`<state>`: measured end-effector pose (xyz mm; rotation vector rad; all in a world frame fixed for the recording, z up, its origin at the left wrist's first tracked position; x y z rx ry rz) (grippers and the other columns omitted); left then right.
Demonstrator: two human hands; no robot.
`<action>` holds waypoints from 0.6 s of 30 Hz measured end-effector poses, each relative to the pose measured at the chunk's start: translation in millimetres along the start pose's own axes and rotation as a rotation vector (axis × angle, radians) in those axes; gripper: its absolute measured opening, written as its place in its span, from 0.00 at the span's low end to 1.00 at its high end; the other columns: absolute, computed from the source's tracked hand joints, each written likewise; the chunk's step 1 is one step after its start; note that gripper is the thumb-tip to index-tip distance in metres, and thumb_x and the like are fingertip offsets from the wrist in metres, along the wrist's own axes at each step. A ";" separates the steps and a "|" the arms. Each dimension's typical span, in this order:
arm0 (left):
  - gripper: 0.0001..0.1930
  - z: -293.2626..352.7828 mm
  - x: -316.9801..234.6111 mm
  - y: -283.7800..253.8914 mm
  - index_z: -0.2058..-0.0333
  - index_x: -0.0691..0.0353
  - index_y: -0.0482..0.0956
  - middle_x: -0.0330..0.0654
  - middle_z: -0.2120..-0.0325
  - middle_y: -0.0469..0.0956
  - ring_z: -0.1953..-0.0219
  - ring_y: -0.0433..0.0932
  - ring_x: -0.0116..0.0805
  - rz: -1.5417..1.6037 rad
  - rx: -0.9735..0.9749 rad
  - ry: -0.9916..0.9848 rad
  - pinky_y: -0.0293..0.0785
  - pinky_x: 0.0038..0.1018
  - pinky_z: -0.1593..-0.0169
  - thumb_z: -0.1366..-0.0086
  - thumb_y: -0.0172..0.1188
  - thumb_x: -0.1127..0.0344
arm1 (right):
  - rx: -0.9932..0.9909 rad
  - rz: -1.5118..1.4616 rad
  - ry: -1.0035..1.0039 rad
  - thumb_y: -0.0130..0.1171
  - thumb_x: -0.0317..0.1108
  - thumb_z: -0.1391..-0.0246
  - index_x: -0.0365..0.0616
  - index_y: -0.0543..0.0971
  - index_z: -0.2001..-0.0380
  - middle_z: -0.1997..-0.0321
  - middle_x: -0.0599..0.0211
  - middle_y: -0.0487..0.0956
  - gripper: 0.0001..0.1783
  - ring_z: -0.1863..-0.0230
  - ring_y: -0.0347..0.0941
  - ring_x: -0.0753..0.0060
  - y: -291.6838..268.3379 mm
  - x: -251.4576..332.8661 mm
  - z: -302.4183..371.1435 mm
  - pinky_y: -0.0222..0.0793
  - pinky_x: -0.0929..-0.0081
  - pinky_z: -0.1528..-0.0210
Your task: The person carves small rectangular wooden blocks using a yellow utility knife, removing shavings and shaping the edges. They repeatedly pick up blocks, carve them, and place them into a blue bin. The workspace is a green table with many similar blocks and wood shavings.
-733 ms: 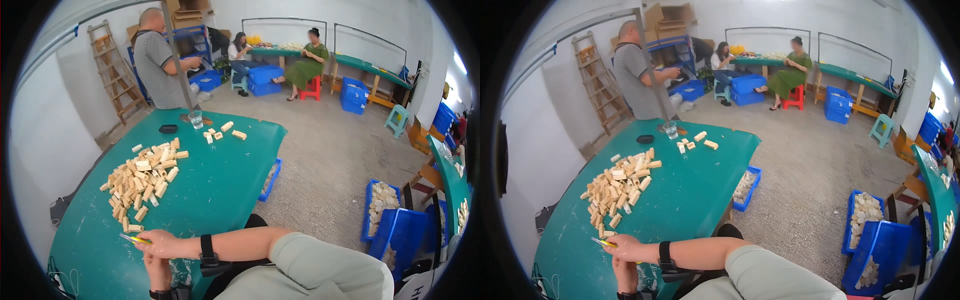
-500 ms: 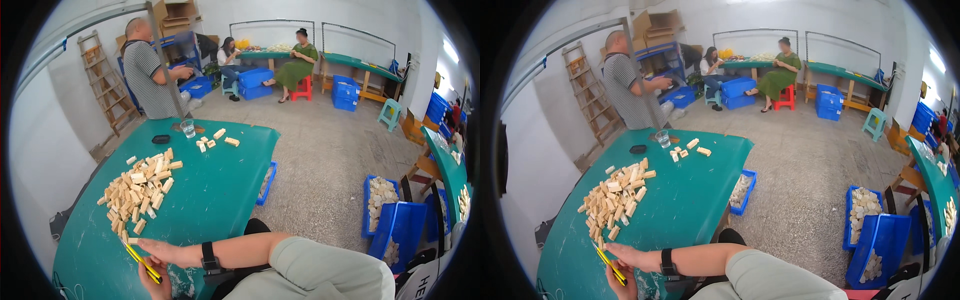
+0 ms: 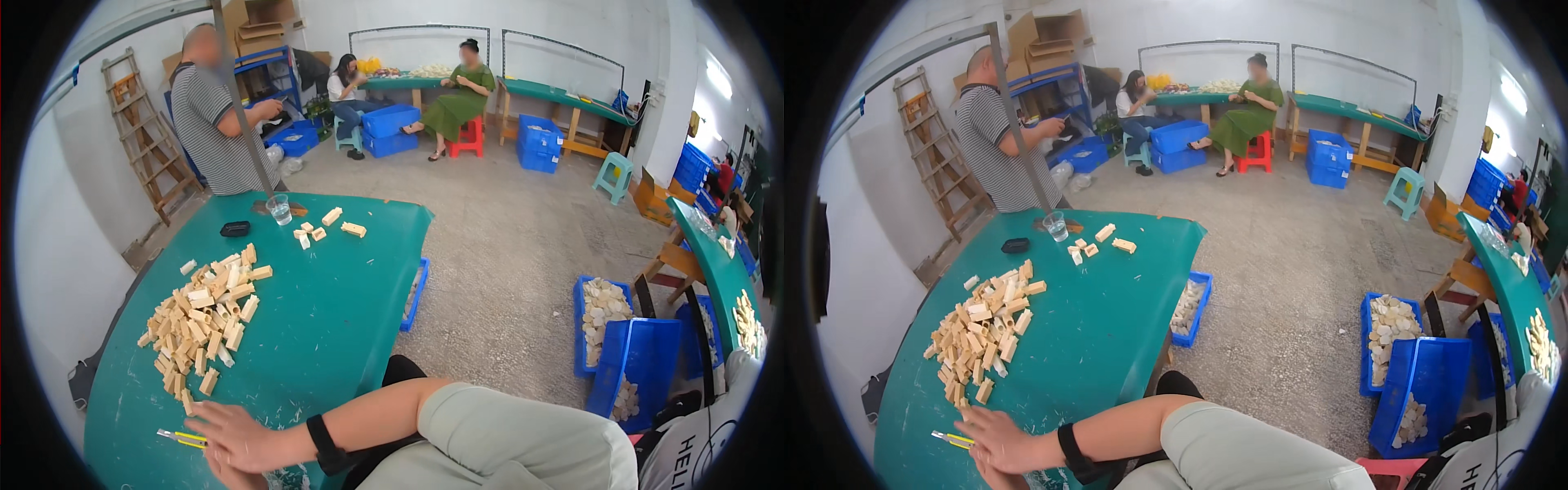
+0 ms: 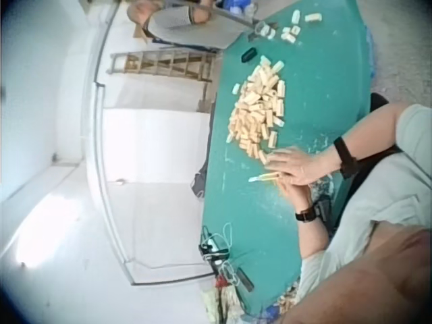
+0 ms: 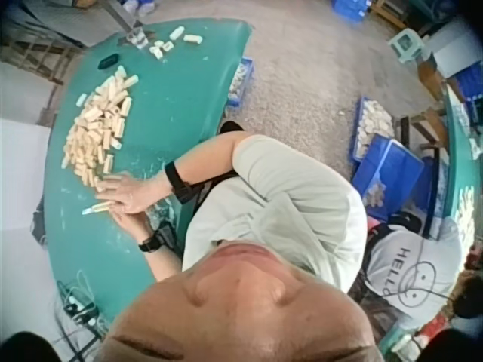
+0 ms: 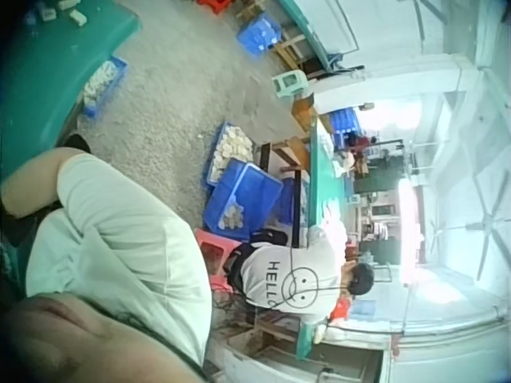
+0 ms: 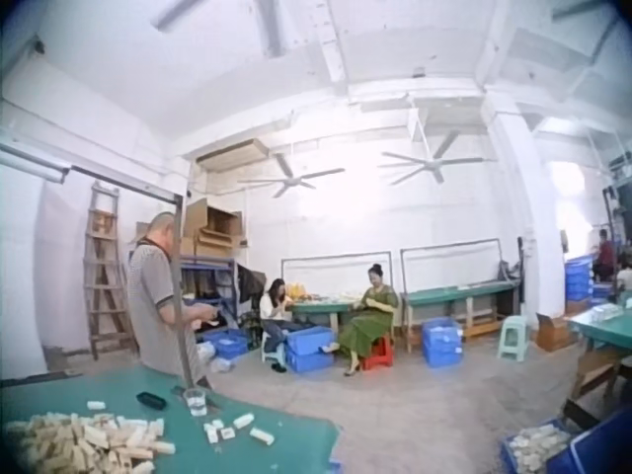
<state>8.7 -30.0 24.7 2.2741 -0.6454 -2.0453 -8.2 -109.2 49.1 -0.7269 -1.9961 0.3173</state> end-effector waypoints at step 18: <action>0.10 -10.7 9.5 -14.9 0.64 0.63 0.68 0.43 0.71 0.72 0.70 0.70 0.34 0.149 0.009 -0.155 0.69 0.31 0.65 0.33 0.46 0.62 | 0.255 0.294 -0.145 0.47 0.38 0.48 0.49 0.71 0.52 0.50 0.58 0.71 0.19 0.42 0.58 0.54 -37.9 -40.0 14.3 0.48 0.53 0.43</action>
Point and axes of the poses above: each hand's wrist, its own z-axis away from the middle knuckle, its own y-axis out of the palm, x = y × z, the point moved 7 cm from there along -z, towards the middle knuckle
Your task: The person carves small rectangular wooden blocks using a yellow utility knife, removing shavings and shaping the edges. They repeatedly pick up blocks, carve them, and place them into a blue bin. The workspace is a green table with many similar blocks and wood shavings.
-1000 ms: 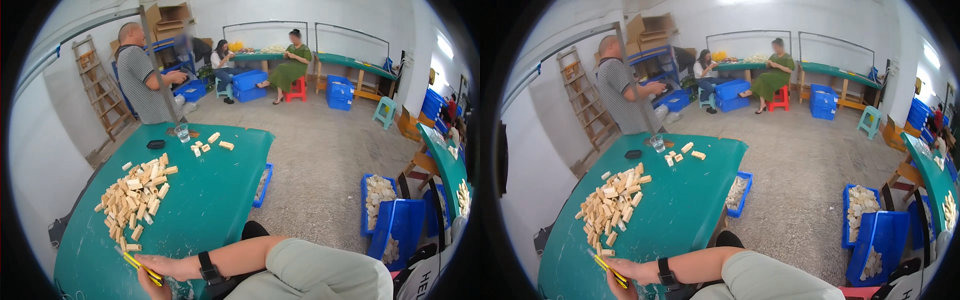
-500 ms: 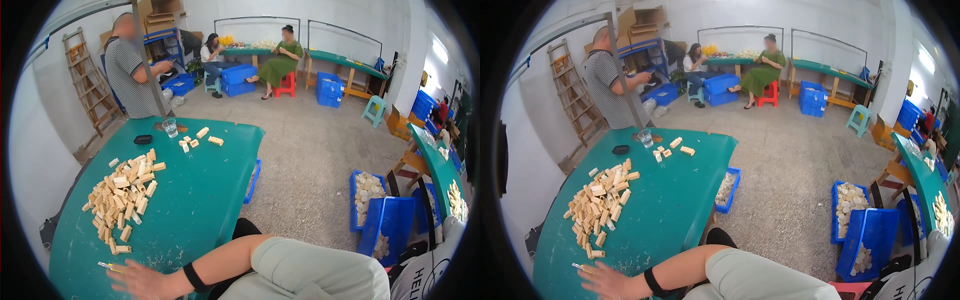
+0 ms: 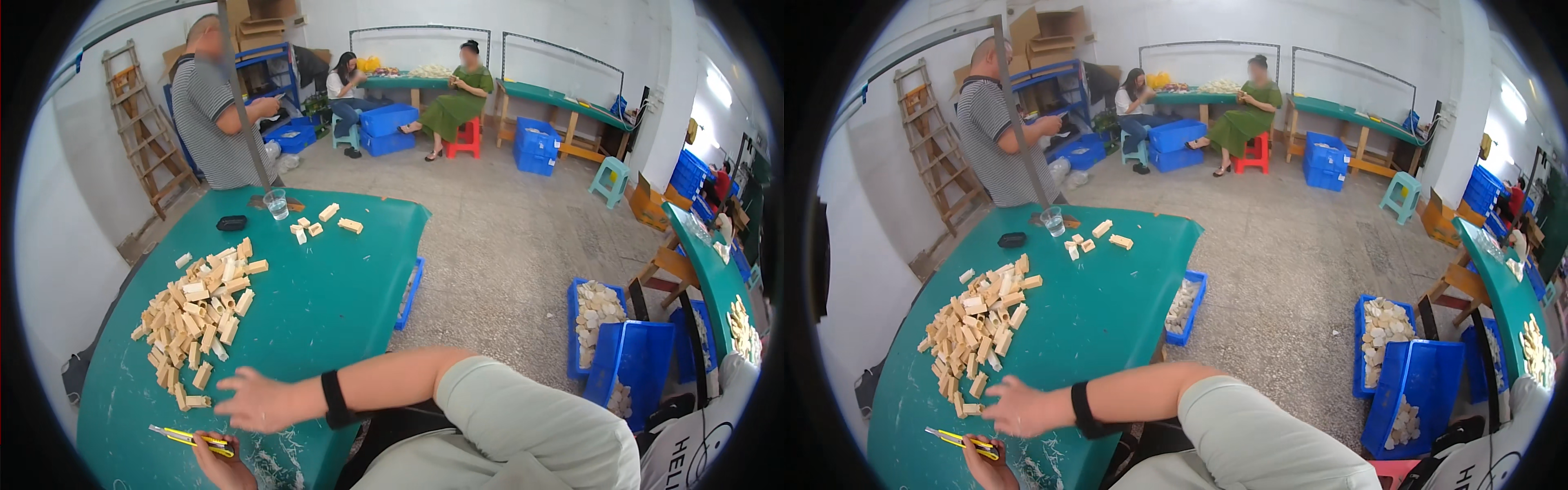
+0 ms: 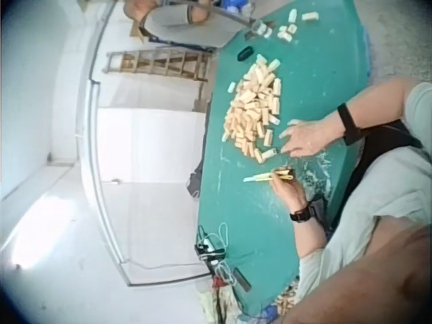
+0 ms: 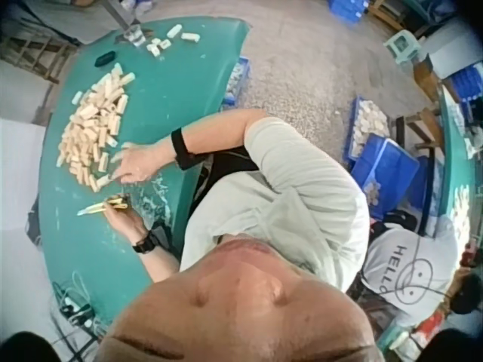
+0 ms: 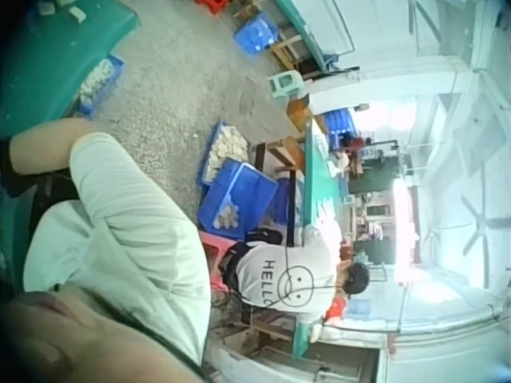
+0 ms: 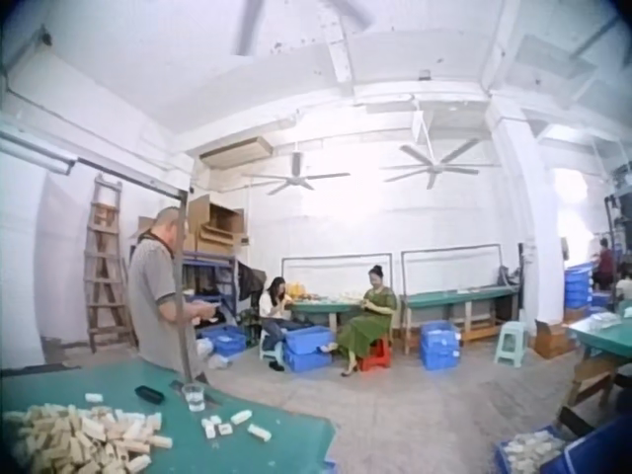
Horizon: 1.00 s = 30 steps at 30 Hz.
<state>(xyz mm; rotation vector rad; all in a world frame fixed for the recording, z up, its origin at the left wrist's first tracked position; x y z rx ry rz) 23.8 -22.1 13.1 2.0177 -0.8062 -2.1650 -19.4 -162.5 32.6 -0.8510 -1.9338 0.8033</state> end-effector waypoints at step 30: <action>0.09 -10.0 -8.1 -49.1 0.67 0.59 0.70 0.35 0.76 0.71 0.75 0.64 0.20 -0.467 -0.343 0.271 0.59 0.19 0.71 0.34 0.48 0.60 | -0.133 -0.162 0.634 0.56 0.36 0.48 0.40 0.74 0.54 0.58 0.57 0.77 0.18 0.57 0.73 0.61 -165.1 -160.0 172.4 0.66 0.69 0.51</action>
Point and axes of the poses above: each hand's wrist, its own z-axis away from the middle knuckle, its own y-axis out of the palm, x = y × z, the point moved 7 cm from there along -z, towards the middle knuckle
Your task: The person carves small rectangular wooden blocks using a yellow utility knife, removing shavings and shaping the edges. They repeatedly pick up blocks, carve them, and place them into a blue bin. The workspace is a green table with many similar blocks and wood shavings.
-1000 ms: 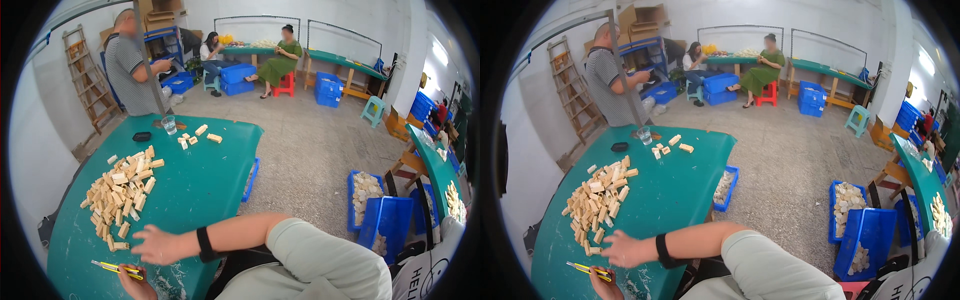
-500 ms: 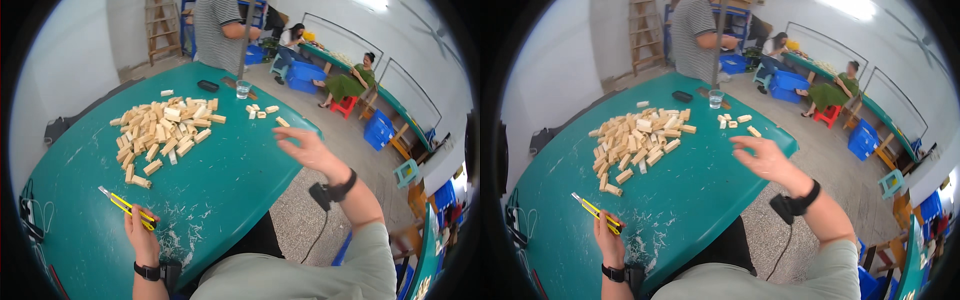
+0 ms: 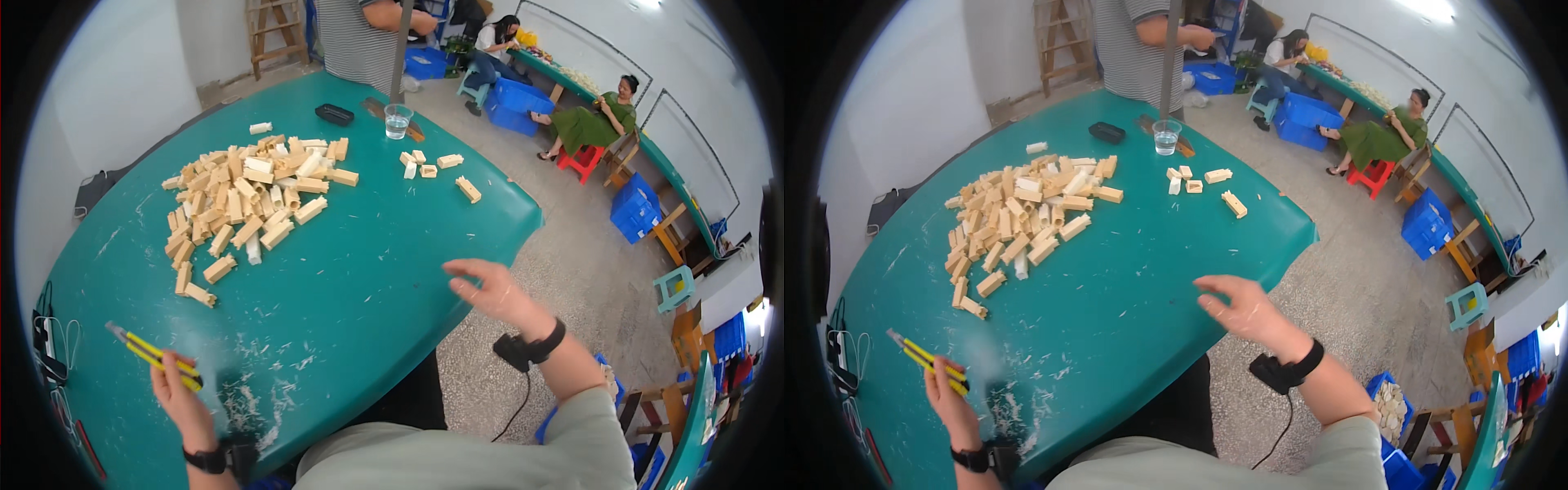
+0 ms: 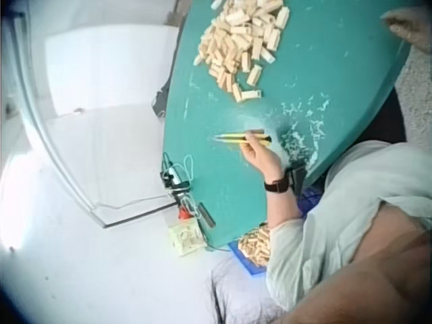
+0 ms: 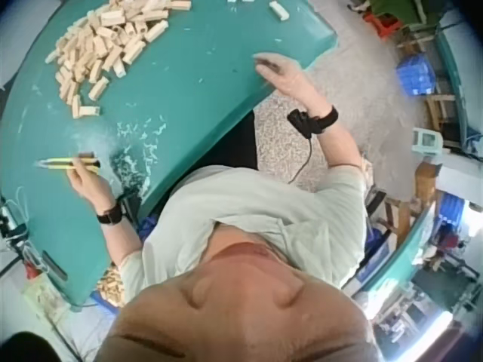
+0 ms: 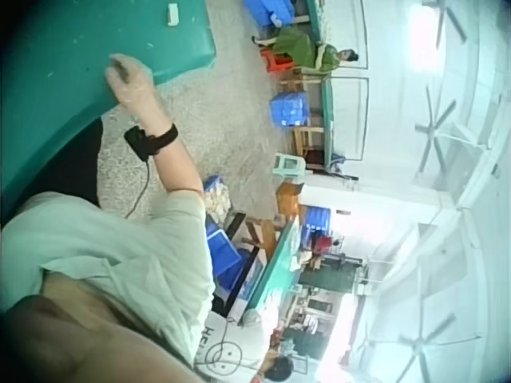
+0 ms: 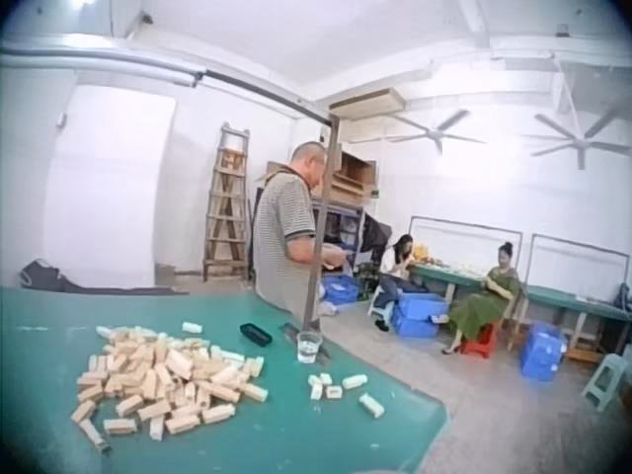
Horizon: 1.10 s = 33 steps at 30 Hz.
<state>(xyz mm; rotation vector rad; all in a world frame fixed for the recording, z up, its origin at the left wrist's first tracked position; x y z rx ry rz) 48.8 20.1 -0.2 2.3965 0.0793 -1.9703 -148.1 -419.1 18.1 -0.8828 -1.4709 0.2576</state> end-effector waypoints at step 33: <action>0.15 64.9 42.5 -100.1 0.62 0.67 0.68 0.40 0.68 0.66 0.66 0.65 0.30 -0.871 -0.608 -0.300 0.62 0.25 0.59 0.32 0.44 0.58 | 0.727 0.478 -0.183 0.58 0.45 0.55 0.52 0.73 0.53 0.42 0.59 0.64 0.24 0.43 0.59 0.55 2.4 -27.1 -76.3 0.52 0.53 0.47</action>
Point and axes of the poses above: each hand's wrist, its own z-axis away from the middle knuckle, its own y-axis out of the palm, x = y × z, the point moved 7 cm from there along -z, towards the middle knuckle
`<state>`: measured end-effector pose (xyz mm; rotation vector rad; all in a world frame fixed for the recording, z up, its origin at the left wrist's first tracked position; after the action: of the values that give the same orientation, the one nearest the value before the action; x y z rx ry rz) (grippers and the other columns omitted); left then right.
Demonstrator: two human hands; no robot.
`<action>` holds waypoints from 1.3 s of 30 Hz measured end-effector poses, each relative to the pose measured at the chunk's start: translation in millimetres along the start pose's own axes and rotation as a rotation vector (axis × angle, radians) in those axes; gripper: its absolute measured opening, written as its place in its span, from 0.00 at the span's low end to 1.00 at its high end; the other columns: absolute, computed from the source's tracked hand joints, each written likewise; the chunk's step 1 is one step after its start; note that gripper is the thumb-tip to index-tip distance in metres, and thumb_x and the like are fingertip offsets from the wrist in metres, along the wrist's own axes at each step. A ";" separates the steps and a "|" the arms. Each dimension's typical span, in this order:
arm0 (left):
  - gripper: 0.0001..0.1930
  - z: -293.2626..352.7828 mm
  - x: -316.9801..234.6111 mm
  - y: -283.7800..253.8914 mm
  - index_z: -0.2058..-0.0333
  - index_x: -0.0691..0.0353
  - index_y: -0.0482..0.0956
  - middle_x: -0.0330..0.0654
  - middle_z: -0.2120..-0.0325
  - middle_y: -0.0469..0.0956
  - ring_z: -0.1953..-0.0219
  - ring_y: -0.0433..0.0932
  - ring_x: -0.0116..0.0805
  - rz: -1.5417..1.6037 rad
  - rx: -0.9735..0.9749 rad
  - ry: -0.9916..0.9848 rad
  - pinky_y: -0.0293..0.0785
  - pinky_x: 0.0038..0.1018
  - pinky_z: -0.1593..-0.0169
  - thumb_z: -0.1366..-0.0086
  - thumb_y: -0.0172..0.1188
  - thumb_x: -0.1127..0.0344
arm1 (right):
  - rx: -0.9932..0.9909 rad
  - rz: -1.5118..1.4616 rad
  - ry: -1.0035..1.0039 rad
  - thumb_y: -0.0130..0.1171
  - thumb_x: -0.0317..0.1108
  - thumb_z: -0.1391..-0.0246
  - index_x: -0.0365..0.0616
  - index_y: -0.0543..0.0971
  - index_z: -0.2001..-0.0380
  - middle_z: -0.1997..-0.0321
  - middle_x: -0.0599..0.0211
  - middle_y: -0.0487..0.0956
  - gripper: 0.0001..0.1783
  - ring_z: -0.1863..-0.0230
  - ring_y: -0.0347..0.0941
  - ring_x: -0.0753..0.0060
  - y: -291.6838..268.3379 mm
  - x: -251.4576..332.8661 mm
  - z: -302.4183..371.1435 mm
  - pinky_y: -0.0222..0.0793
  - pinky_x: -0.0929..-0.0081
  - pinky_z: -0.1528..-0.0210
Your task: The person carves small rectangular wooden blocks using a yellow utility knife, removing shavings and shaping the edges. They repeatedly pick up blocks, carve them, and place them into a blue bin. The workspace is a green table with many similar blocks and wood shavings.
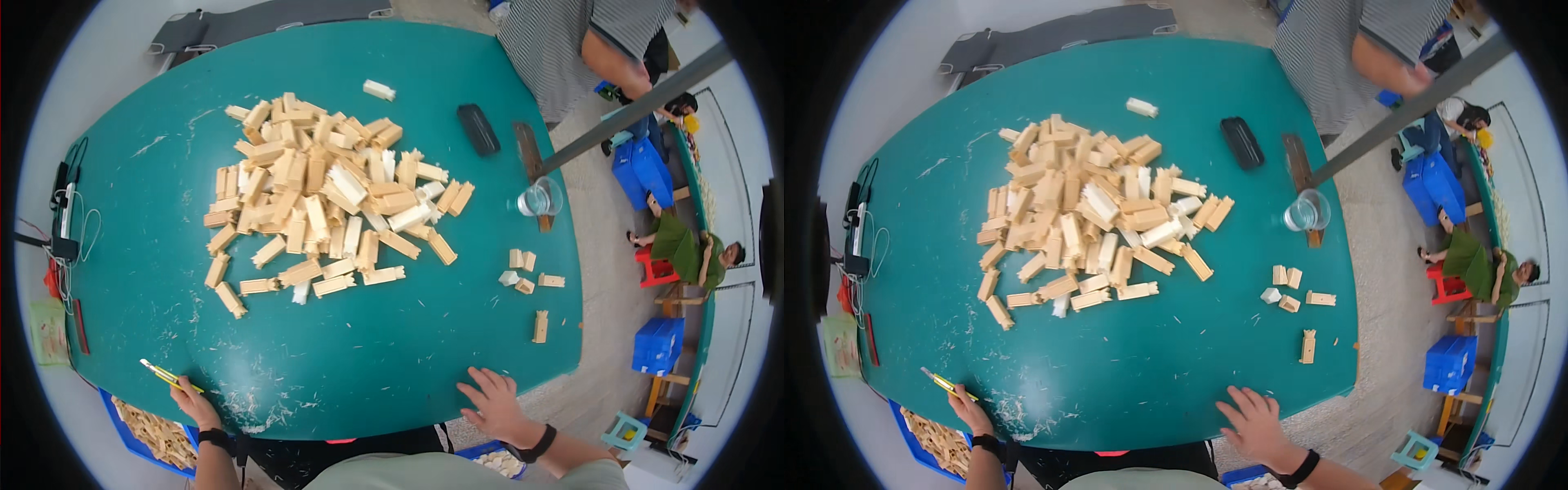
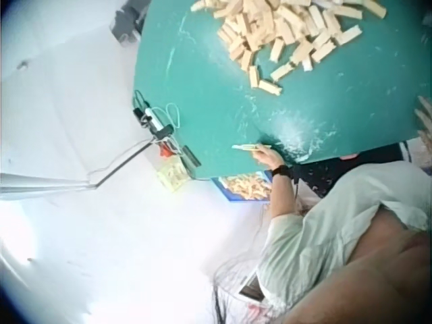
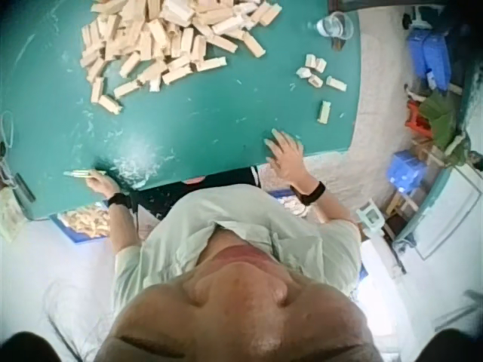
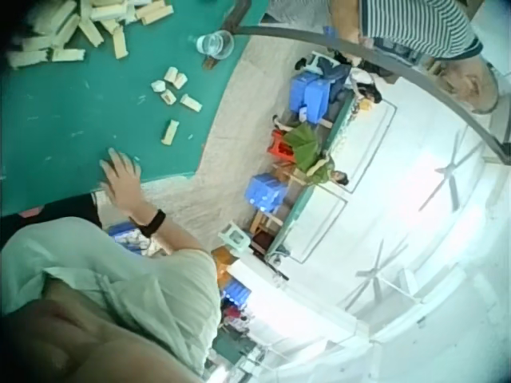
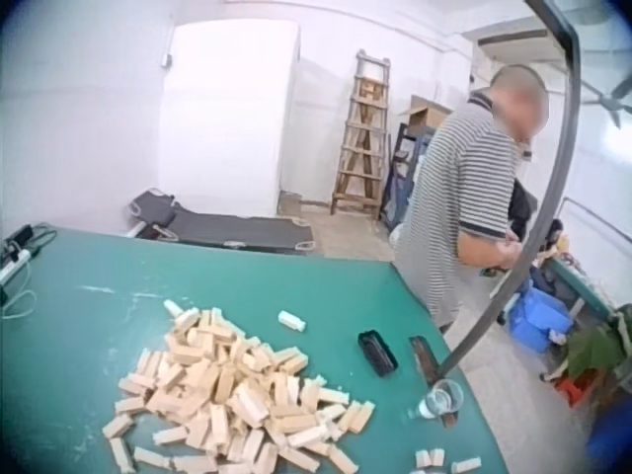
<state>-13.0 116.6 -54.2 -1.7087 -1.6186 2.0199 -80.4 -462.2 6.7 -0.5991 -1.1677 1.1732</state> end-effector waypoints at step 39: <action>0.10 7.7 -27.7 5.9 0.65 0.70 0.67 0.53 0.66 0.65 0.61 0.62 0.50 -0.162 0.057 0.124 0.58 0.40 0.55 0.36 0.46 0.66 | -0.065 -0.109 0.273 0.42 0.77 0.60 0.63 0.53 0.36 0.32 0.47 0.47 0.50 0.35 0.43 0.32 -121.7 78.7 -486.9 0.42 0.52 0.36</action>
<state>-4.6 92.2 -40.2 -1.5921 -1.5887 1.8308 411.0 -337.2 -23.8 -0.7123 -0.9950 0.9316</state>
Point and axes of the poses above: each hand's wrist, its own z-axis away from the middle knuckle, its own y-axis out of the palm, x = y × z, the point moved 7 cm from there along -z, towards the middle knuckle
